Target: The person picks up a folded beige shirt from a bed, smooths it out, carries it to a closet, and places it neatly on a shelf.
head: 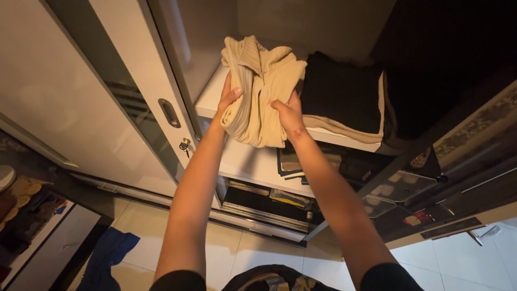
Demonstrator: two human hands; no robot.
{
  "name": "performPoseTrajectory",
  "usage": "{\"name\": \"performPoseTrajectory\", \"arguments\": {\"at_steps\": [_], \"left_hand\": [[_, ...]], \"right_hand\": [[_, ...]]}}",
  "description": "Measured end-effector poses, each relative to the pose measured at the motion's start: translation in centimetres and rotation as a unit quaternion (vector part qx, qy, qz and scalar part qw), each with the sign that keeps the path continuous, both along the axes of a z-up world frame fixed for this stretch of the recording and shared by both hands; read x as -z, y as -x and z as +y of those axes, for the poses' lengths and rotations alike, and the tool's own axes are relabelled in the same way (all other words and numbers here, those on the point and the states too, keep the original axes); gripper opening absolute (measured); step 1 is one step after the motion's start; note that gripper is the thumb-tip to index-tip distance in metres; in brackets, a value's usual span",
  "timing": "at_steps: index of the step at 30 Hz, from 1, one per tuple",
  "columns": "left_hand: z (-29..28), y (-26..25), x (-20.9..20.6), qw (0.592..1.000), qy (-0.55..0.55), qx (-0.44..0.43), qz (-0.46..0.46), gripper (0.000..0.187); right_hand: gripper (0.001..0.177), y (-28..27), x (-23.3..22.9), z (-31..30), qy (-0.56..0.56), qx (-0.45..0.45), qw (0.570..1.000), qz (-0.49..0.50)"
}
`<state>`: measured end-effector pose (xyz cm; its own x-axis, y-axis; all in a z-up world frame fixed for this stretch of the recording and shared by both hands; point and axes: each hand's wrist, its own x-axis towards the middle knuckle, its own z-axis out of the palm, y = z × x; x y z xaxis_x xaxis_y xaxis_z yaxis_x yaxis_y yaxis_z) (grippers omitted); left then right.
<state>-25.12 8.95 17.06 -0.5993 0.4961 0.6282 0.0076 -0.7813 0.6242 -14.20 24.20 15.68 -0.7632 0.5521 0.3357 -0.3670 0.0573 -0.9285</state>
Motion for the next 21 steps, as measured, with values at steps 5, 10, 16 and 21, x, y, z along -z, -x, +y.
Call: {"name": "performPoseTrajectory", "arguments": {"at_steps": [5, 10, 16, 21], "left_hand": [[-0.4, 2.5, -5.7, 0.984, 0.123, -0.111, 0.07, 0.092], [-1.6, 4.1, -5.6, 0.955, 0.247, -0.154, 0.051, 0.095], [-5.1, -1.5, -8.5, 0.75, 0.612, -0.249, -0.033, 0.108], [-5.1, 6.0, -2.8, 0.829, 0.389, -0.358, 0.185, 0.064]], "right_hand": [[0.07, 2.9, -3.8, 0.2, 0.001, 0.048, 0.998, 0.029], [0.085, 4.6, -2.4, 2.1, -0.013, 0.057, 0.998, 0.026], [0.092, 3.2, -1.5, 1.4, -0.09, 0.043, 0.995, 0.006], [0.085, 5.4, -1.7, 2.2, -0.142, 0.021, 0.989, 0.026]]}}
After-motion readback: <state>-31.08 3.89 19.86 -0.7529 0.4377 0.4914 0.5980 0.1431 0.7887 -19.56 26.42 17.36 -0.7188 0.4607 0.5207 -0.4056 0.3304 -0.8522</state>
